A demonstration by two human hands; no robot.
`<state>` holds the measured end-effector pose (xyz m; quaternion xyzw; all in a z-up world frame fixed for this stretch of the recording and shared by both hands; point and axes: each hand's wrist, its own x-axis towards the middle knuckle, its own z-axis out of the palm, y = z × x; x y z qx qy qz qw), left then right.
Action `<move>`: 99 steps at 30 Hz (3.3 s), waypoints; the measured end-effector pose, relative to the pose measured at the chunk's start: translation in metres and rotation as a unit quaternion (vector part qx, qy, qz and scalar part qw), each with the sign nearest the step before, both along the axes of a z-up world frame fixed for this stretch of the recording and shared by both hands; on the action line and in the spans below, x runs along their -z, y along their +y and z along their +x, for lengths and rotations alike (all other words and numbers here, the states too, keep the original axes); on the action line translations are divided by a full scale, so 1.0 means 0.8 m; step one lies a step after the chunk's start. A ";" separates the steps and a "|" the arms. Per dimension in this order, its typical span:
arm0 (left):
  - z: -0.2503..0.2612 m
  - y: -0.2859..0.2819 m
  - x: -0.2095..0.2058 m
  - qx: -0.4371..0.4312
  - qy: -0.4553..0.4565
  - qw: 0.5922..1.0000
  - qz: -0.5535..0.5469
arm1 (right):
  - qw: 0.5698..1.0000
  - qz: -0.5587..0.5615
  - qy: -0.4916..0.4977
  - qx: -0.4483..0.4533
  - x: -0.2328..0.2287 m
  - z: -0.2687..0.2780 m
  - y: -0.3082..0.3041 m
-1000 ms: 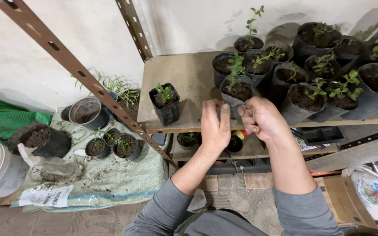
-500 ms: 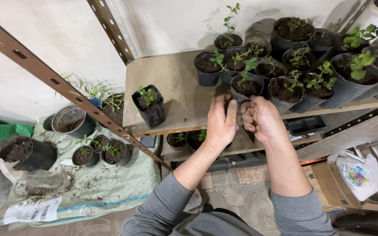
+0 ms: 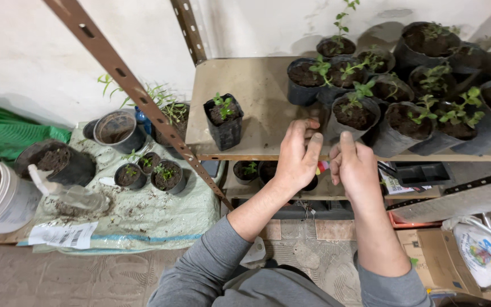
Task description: The person places small plants into plastic pots with soil by hand and moves them onto a metal rack.
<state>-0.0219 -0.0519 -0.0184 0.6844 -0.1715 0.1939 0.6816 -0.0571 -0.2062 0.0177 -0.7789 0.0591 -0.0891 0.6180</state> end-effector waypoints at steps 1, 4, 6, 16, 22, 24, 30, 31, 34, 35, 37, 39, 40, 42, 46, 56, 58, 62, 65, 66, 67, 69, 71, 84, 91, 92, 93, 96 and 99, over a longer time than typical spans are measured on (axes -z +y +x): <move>-0.009 0.010 -0.010 -0.009 0.000 1.000 -0.001 | 1.000 -0.001 0.000 -0.009 -0.002 -0.010 0.011; -0.039 0.043 -0.030 -0.044 -0.034 0.998 -0.003 | 0.996 -0.055 -0.023 -0.061 -0.015 -0.038 0.050; -0.063 0.072 -0.025 -0.089 -0.080 0.992 0.039 | 0.988 -0.104 -0.044 -0.103 -0.028 -0.055 0.085; -0.177 0.345 0.004 -0.225 -0.125 0.964 0.063 | 0.963 0.019 -0.043 -0.266 -0.016 -0.116 0.281; -0.194 0.552 0.064 -0.282 -0.045 0.951 0.117 | 0.962 0.002 -0.026 -0.271 0.017 -0.105 0.458; -0.192 0.620 0.083 -0.316 0.081 0.940 0.101 | 0.976 0.020 -0.021 -0.217 0.047 -0.091 0.496; -0.151 0.703 0.207 -0.205 0.341 0.907 0.135 | 0.981 -0.031 0.126 -0.141 0.151 -0.043 0.568; -0.137 0.705 0.239 -0.200 0.342 0.908 0.136 | 0.982 -0.032 0.128 -0.136 0.173 -0.040 0.573; -0.094 0.704 0.310 -0.143 0.386 0.898 0.157 | 0.973 -0.037 0.200 -0.110 0.260 -0.020 0.580; -0.085 0.702 0.317 -0.138 0.403 0.886 0.182 | 0.964 -0.075 0.226 -0.118 0.305 -0.011 0.581; -0.074 0.697 0.324 -0.132 0.417 0.875 0.208 | 0.954 -0.112 0.249 -0.125 0.355 -0.003 0.585; -0.065 0.693 0.322 -0.104 0.440 0.865 0.217 | 0.902 -0.258 0.311 -0.152 0.361 -0.001 0.593; -0.051 0.693 0.336 -0.103 0.436 0.866 0.221 | 0.904 -0.255 0.309 -0.149 0.362 0.004 0.597; -0.026 0.690 0.368 -0.081 0.436 0.850 0.284 | 0.901 -0.277 0.305 -0.134 0.366 0.014 0.603; -0.016 0.676 0.396 -0.076 0.417 0.835 0.350 | 0.920 -0.273 0.256 -0.115 0.448 0.042 0.589; -0.077 0.671 0.243 -0.025 0.351 0.863 0.363 | 0.890 -0.349 0.258 -0.138 0.273 -0.019 0.588; -0.111 0.664 0.220 -0.007 0.361 0.861 0.359 | 0.882 -0.353 0.278 -0.145 0.221 -0.052 0.574; -0.159 0.632 0.179 -0.014 0.309 0.891 0.333 | 0.875 -0.357 0.273 -0.180 0.116 -0.109 0.530; -0.193 0.585 0.130 -0.014 0.282 0.904 0.321 | 0.873 -0.372 0.252 -0.192 0.076 -0.139 0.465; -0.203 0.568 0.108 -0.003 0.271 0.913 0.304 | 0.874 -0.370 0.247 -0.196 0.058 -0.149 0.441; -0.208 0.544 0.094 -0.007 0.271 0.914 0.301 | 0.873 -0.373 0.244 -0.199 0.046 -0.155 0.411; -0.214 0.495 0.063 0.018 0.219 0.936 0.275 | 0.896 -0.352 0.194 -0.190 0.021 -0.164 0.351; -0.210 0.438 0.027 0.014 0.187 0.946 0.264 | 0.895 -0.365 0.192 -0.173 0.004 -0.161 0.290; -0.100 0.166 -0.121 0.011 0.130 0.990 0.049 | 0.913 -0.396 0.080 -0.049 -0.127 -0.006 0.060; -0.042 0.133 -0.087 -0.023 0.122 0.991 0.042 | 0.909 -0.409 0.055 -0.055 -0.116 0.063 0.084; -0.039 0.132 -0.082 -0.020 0.127 0.991 0.033 | 0.912 -0.404 0.043 -0.059 -0.109 0.070 0.085; -0.033 0.131 -0.077 -0.014 0.129 0.991 0.025 | 0.915 -0.397 0.030 -0.060 -0.102 0.077 0.085; -0.022 0.132 -0.075 -0.023 0.141 0.990 0.017 | 0.924 -0.379 -0.006 -0.060 -0.082 0.097 0.074; -0.017 0.136 -0.077 -0.021 0.132 0.991 -0.007 | 0.930 -0.360 -0.042 -0.058 -0.070 0.108 0.070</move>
